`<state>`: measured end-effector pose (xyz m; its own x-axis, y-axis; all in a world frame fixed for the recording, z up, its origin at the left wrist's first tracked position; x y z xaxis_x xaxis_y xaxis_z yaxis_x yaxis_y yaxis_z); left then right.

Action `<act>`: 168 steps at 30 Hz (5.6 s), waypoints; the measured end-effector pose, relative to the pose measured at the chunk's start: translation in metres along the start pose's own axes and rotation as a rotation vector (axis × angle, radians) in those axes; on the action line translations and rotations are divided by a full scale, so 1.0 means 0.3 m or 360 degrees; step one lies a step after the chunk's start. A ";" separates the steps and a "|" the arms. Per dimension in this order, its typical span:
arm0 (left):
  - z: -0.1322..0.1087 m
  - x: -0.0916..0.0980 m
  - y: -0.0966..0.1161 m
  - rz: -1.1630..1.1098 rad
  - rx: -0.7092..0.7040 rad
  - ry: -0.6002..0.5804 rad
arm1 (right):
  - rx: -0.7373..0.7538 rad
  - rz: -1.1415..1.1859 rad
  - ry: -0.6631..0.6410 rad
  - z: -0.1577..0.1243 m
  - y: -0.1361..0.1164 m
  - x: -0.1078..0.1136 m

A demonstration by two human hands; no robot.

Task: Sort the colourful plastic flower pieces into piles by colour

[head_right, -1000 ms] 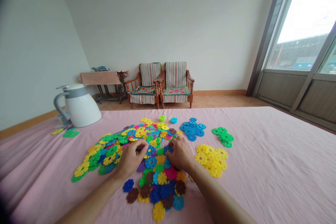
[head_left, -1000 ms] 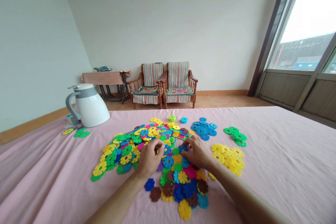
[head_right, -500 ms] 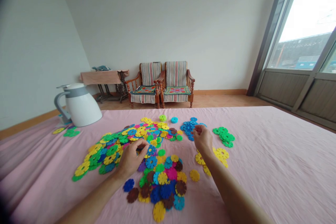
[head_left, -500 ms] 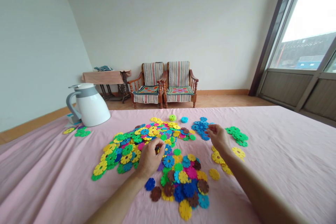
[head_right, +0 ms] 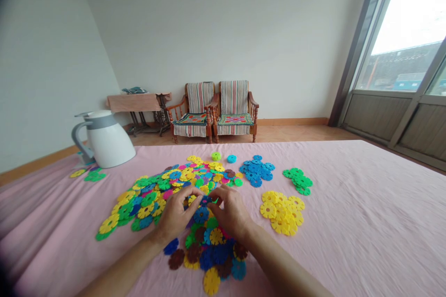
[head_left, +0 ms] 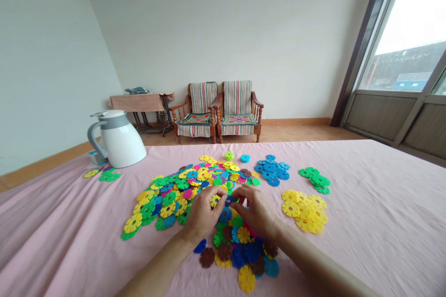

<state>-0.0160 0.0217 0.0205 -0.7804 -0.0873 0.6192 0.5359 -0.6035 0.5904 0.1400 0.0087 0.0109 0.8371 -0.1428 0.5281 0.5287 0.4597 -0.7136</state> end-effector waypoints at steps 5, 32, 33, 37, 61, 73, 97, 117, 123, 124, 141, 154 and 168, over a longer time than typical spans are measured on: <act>-0.003 -0.004 -0.008 0.0013 -0.0005 0.0013 | -0.0162 -0.0042 0.0053 0.016 0.046 0.011; 0.017 0.023 -0.143 0.0190 0.0307 0.0295 | 0.0034 -0.0399 -0.0374 -0.032 -0.061 -0.048; 0.017 0.022 -0.142 0.0187 0.0299 0.0290 | 0.0003 -0.0420 -0.0366 -0.029 -0.057 -0.052; 0.018 0.019 -0.138 0.0168 0.0273 0.0287 | -0.0109 -0.0437 -0.0355 -0.016 -0.042 -0.062; 0.020 0.045 -0.078 0.0530 0.0044 0.0243 | -0.0528 -0.0103 0.0659 0.062 0.244 0.178; -0.006 0.021 -0.056 0.0719 0.0049 -0.0020 | -0.0285 -0.0111 0.0640 0.031 0.204 0.133; -0.012 -0.009 -0.015 0.0035 0.0016 0.0001 | -0.0269 -0.0176 -0.0215 -0.010 0.099 0.231; -0.007 -0.003 -0.052 0.0172 0.0008 0.0032 | -0.0153 -0.0820 -0.0341 0.242 0.248 0.039; -0.006 0.000 -0.054 0.0174 0.0026 0.0041 | -0.0099 -0.0748 -0.0423 0.189 0.194 0.038; -0.005 0.000 -0.053 0.0168 0.0028 0.0043 | -0.0084 -0.0723 -0.0427 0.170 0.177 0.040; -0.004 -0.008 -0.073 0.0162 0.0073 0.0001 | -0.0293 -0.0023 -0.0155 0.044 0.125 0.071; -0.006 -0.015 -0.083 0.0172 0.0063 0.0013 | -0.0746 0.0155 0.0484 0.072 0.356 0.261; -0.007 -0.012 -0.078 0.0157 0.0068 0.0017 | -0.0395 0.0162 -0.0071 0.046 0.177 0.152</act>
<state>-0.0263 0.0346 0.0033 -0.7264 -0.1533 0.6700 0.6235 -0.5570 0.5485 0.2042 0.0386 0.0034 0.8835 -0.0657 0.4638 0.4652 0.2400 -0.8521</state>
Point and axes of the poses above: each hand's wrist, its own z-axis towards the middle knuckle, its own x-axis out of the back of the hand, y = z × x, the point moved 3 cm from there along z, towards the middle knuckle, and after that the axes turned 1 degree about y, right-handed, at the moved point
